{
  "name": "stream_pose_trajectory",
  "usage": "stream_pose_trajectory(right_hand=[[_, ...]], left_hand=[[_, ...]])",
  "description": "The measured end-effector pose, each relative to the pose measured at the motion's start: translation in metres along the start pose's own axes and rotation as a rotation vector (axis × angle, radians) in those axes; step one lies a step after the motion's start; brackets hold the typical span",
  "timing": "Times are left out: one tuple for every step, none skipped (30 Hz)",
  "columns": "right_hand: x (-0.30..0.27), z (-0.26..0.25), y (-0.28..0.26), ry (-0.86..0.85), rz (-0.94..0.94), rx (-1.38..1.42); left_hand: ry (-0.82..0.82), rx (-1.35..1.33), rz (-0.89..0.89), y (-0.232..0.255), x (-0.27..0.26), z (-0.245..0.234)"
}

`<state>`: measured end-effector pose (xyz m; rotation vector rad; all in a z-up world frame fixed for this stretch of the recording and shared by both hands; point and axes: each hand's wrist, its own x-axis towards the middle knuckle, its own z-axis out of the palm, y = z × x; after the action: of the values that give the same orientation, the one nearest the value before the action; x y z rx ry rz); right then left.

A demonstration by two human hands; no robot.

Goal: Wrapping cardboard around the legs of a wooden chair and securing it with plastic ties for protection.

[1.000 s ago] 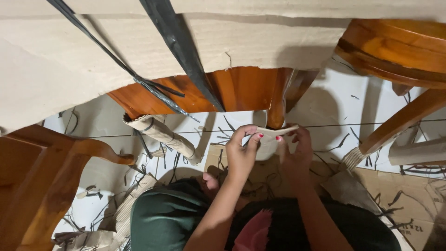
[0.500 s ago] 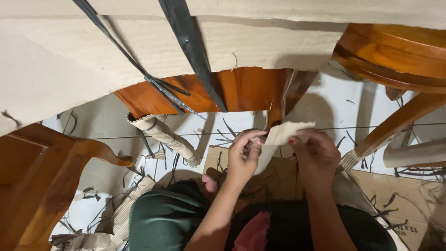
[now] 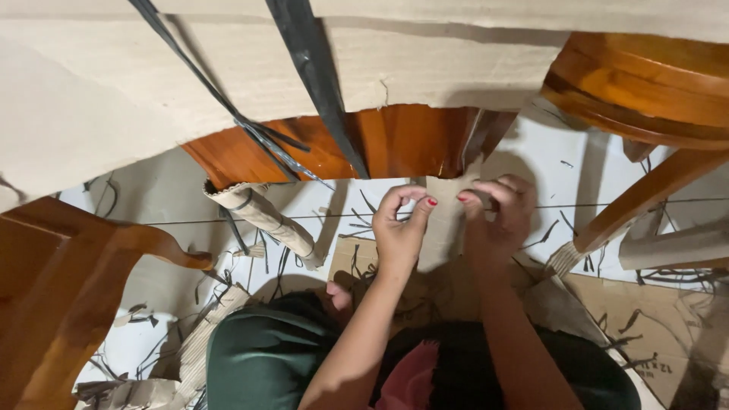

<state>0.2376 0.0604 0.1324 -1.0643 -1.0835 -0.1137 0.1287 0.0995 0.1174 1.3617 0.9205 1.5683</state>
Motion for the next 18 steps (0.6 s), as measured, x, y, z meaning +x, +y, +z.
stream_pose_trajectory(right_hand=[[-0.003, 0.003, -0.007, 0.038, -0.016, -0.058], [-0.004, 0.007, -0.013, 0.078, -0.035, -0.114], [-0.011, 0.008, -0.006, 0.079, -0.034, -0.116], [-0.018, 0.011, 0.001, 0.077, -0.082, -0.131], [-0.024, 0.013, 0.008, 0.075, -0.129, -0.146], [-0.027, 0.014, 0.011, 0.074, -0.133, -0.142], [-0.029, 0.015, 0.014, 0.04, -0.14, -0.081], [-0.034, 0.015, 0.017, 0.003, -0.143, -0.02], [-0.034, 0.012, 0.016, 0.0, -0.142, -0.017], [-0.034, 0.007, 0.015, -0.069, -0.031, 0.014], [-0.034, 0.002, 0.015, -0.138, 0.08, 0.044], [-0.029, -0.003, 0.019, -0.138, 0.084, 0.038], [-0.024, -0.008, 0.023, -0.22, 0.116, 0.069], [-0.017, -0.013, 0.027, -0.302, 0.146, 0.1], [-0.012, -0.013, 0.027, -0.301, 0.148, 0.094], [-0.008, -0.014, 0.027, -0.332, 0.106, 0.122], [-0.004, -0.014, 0.026, -0.363, 0.063, 0.15], [-0.005, -0.017, 0.038, -0.365, 0.063, 0.15]], left_hand=[[0.021, -0.011, -0.014, -0.002, 0.0, 0.002], [0.042, -0.022, -0.023, -0.003, 0.001, 0.005], [0.04, -0.023, -0.025, -0.002, 0.0, 0.005], [0.047, -0.027, -0.051, 0.0, -0.001, 0.006], [0.055, -0.03, -0.078, 0.003, -0.002, 0.006], [0.059, -0.031, -0.074, 0.004, -0.001, 0.006], [0.049, -0.045, -0.093, 0.005, 0.0, 0.005], [0.041, -0.058, -0.116, 0.005, -0.001, 0.002], [0.046, -0.056, -0.117, 0.002, 0.003, 0.001], [0.02, -0.048, -0.121, -0.002, 0.005, 0.0], [-0.007, -0.041, -0.126, -0.005, 0.006, -0.001], [-0.01, -0.042, -0.132, -0.009, 0.008, -0.001], [-0.058, -0.068, -0.15, -0.012, 0.01, -0.001], [-0.106, -0.097, -0.166, -0.015, 0.013, 0.0], [-0.109, -0.099, -0.17, -0.025, 0.014, -0.001], [-0.179, -0.139, -0.186, -0.035, 0.015, -0.002], [-0.249, -0.18, -0.201, -0.045, 0.016, -0.003], [-0.247, -0.18, -0.201, -0.038, 0.014, -0.003]])
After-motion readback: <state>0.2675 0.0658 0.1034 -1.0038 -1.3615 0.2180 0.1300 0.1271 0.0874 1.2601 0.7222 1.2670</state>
